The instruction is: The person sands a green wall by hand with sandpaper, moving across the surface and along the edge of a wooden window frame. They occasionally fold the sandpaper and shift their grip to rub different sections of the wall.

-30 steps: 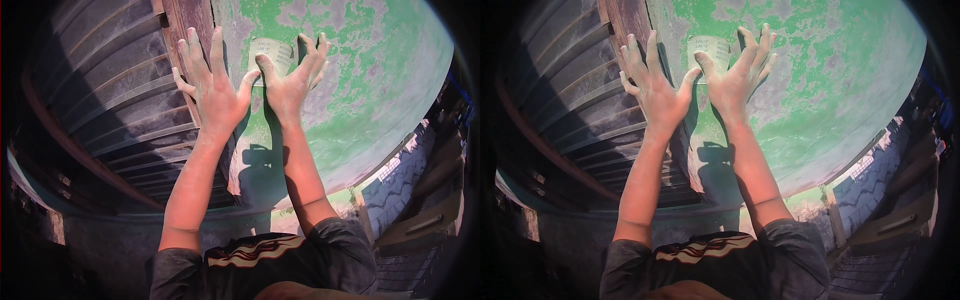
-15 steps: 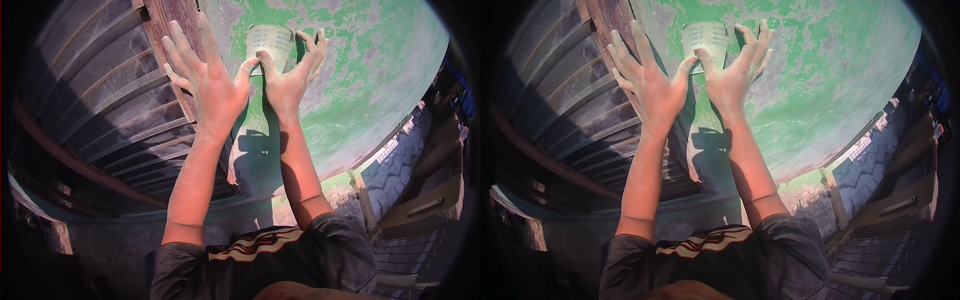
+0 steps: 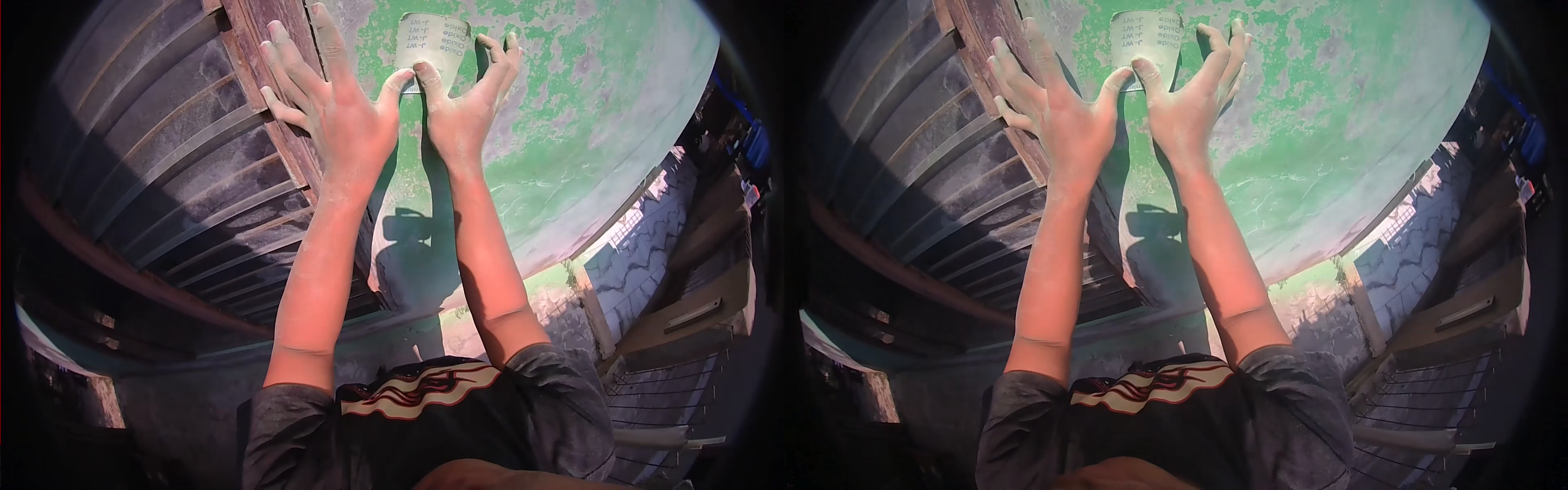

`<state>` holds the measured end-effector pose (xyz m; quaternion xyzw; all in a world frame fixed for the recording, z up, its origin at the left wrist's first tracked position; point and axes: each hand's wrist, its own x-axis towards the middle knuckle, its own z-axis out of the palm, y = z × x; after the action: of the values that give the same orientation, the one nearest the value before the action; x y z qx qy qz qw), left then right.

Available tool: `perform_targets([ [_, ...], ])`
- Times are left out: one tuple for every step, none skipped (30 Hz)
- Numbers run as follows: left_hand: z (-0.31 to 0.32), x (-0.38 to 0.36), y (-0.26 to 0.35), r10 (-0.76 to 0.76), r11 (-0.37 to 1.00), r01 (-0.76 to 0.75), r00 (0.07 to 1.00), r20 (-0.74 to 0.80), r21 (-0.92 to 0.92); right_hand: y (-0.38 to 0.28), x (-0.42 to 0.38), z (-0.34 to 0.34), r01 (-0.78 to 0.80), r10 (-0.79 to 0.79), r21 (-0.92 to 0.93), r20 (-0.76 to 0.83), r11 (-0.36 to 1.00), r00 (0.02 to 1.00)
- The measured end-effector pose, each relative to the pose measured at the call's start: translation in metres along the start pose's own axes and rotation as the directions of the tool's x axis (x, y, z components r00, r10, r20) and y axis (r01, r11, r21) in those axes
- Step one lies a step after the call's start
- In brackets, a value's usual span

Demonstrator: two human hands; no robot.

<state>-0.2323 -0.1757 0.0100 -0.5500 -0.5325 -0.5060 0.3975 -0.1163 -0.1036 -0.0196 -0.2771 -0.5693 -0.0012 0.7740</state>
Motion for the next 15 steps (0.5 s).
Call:
perform_targets([
  [-0.003, -0.013, 0.001, -0.042, 0.999, 0.042, 0.998, 0.035, 0.012, 0.001, -0.008, -0.002, -0.002, 0.002, -0.001, 0.009, 1.0, 1.0],
  [-0.004, -0.026, 0.002, -0.083, 0.996, 0.081, 0.994, 0.064, 0.024, 0.0, -0.018, -0.006, 0.0, 0.0, -0.004, -0.003, 1.0, 1.0],
  [-0.003, -0.042, 0.001, -0.097, 0.995, 0.094, 0.991, 0.09, 0.04, -0.001, -0.03, -0.01, -0.028, 0.029, -0.031, 0.024, 0.999, 0.999],
  [0.0, -0.05, 0.0, -0.087, 0.996, 0.085, 0.993, 0.082, 0.032, 0.0, -0.04, -0.012, -0.055, 0.058, -0.059, 0.051, 0.997, 0.997],
  [0.002, -0.057, -0.001, -0.101, 0.994, 0.099, 0.992, 0.08, 0.037, 0.005, -0.048, -0.01, -0.073, 0.074, -0.022, 0.041, 0.997, 0.996],
  [0.002, -0.055, 0.001, -0.117, 0.993, 0.114, 0.99, 0.08, 0.042, 0.006, -0.045, -0.01, -0.068, 0.069, -0.023, 0.031, 0.997, 0.997],
  [0.004, -0.048, 0.003, -0.116, 0.993, 0.114, 0.991, 0.073, 0.037, 0.006, -0.041, -0.01, -0.064, 0.065, -0.047, 0.019, 0.997, 0.998],
  [0.009, -0.038, 0.003, -0.081, 0.997, 0.08, 0.995, 0.051, 0.018, 0.006, -0.037, -0.009, -0.062, 0.063, -0.069, 0.01, 0.996, 0.998],
  [0.009, -0.026, 0.004, -0.053, 0.999, 0.053, 0.998, 0.036, 0.005, 0.008, -0.026, -0.007, -0.048, 0.047, -0.058, -0.013, 0.997, 0.999],
  [0.008, -0.016, 0.005, -0.029, 1.0, 0.029, 0.999, 0.022, -0.003, 0.008, -0.014, -0.006, -0.051, 0.051, -0.057, 0.0, 0.997, 0.999],
  [0.009, -0.006, 0.012, -0.056, 0.998, 0.056, 0.998, 0.04, 0.013, 0.007, 0.0, -0.005, -0.035, 0.034, -0.051, -0.019, 0.998, 0.999],
  [0.008, -0.001, 0.014, -0.061, 0.998, 0.06, 0.997, 0.044, 0.019, 0.005, 0.008, -0.007, -0.02, 0.018, -0.046, -0.041, 0.999, 0.999],
  [0.007, 0.003, 0.015, -0.07, 0.997, 0.069, 0.996, 0.059, 0.019, 0.002, 0.012, -0.01, -0.025, 0.024, -0.035, -0.016, 0.999, 1.0],
  [0.005, 0.004, 0.016, -0.076, 0.997, 0.075, 0.995, 0.072, 0.018, 0.0, 0.008, -0.011, -0.029, 0.028, -0.034, -0.017, 0.999, 0.999],
  [0.004, -0.001, 0.014, -0.053, 0.998, 0.054, 0.997, 0.055, -0.021, -0.002, 0.003, -0.012, -0.041, 0.041, -0.06, -0.001, 0.997, 0.999],
])
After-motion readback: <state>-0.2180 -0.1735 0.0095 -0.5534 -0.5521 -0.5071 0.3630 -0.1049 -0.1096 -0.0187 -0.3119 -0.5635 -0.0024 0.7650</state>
